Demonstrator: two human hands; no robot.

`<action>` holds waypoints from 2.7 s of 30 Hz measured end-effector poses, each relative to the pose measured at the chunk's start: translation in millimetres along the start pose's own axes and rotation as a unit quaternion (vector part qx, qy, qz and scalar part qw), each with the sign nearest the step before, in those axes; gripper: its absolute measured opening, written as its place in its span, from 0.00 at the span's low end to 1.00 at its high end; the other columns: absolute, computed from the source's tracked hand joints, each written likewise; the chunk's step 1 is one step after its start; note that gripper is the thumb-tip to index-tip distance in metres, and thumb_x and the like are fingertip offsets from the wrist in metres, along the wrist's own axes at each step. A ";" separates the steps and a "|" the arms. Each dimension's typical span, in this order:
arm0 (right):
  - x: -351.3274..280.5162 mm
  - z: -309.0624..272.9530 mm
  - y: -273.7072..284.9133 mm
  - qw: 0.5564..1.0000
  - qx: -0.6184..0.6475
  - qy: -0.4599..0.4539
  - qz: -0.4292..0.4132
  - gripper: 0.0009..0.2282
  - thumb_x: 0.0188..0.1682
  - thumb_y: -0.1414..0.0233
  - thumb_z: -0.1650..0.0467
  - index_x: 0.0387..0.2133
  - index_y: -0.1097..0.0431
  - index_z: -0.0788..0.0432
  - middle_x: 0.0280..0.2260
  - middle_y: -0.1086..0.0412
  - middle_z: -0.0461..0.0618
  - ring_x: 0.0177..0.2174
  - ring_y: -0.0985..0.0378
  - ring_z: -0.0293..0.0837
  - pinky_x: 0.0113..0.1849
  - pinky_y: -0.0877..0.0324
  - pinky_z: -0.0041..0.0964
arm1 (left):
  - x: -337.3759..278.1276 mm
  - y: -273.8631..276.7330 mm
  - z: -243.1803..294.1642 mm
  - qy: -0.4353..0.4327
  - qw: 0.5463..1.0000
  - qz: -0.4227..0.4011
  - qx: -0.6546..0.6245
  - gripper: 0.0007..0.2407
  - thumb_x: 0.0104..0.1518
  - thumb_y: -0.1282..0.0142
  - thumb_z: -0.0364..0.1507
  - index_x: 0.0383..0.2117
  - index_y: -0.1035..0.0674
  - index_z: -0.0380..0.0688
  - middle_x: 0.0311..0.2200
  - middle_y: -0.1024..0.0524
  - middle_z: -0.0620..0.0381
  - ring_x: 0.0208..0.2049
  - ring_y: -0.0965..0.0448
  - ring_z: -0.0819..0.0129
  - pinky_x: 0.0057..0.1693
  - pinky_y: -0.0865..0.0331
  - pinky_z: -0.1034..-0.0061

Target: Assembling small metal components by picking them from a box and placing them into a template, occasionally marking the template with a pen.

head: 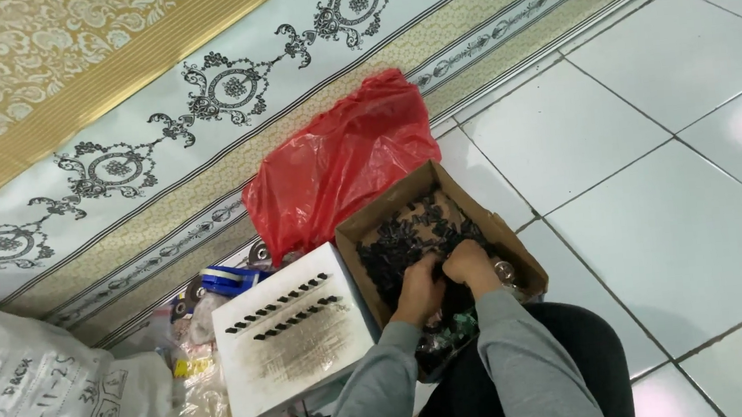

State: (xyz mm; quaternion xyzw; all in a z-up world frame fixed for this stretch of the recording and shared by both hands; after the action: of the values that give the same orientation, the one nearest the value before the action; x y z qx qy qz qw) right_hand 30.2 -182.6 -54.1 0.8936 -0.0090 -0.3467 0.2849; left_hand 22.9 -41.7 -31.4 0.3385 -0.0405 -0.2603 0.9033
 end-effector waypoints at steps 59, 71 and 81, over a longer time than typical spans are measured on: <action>-306.1 -67.0 -135.6 0.908 0.172 0.345 -0.162 0.04 0.53 0.46 0.73 0.34 0.25 0.62 0.26 0.29 0.49 0.28 0.28 0.41 0.34 0.28 0.37 | -336.5 128.4 -0.5 -0.022 0.831 0.263 -0.489 0.08 0.56 0.36 0.23 0.40 0.14 0.33 0.30 0.16 0.48 0.27 0.17 0.64 0.40 0.18 0.73; -348.4 -56.3 -136.9 0.892 0.251 0.357 -0.114 0.06 0.54 0.48 0.74 0.37 0.24 0.64 0.27 0.26 0.52 0.27 0.27 0.42 0.33 0.29 0.35 | -353.5 125.8 29.6 -0.069 0.839 0.256 -0.475 0.08 0.58 0.37 0.24 0.40 0.13 0.36 0.30 0.15 0.50 0.29 0.18 0.69 0.39 0.21 0.76; -357.4 -61.1 -109.6 0.880 0.356 0.268 -0.166 0.03 0.54 0.46 0.75 0.34 0.28 0.65 0.27 0.31 0.55 0.27 0.29 0.47 0.33 0.32 0.37 | -362.3 126.6 66.9 -0.051 0.856 0.304 -0.415 0.15 0.59 0.39 0.24 0.53 0.17 0.41 0.29 0.17 0.58 0.27 0.22 0.77 0.26 0.32 0.83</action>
State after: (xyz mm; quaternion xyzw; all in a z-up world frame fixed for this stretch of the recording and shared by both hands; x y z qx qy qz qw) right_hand -223.0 16.2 145.5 0.9819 0.0937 -0.1095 -0.1227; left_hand -249.7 179.5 137.4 -0.1102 -0.0755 0.0179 0.9909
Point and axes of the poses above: each hand's wrist, its own x-axis towards the middle knuckle, its own y-axis out of the back of the hand, z = x × y, the point moved 1 cm from there along x, towards the middle knuckle
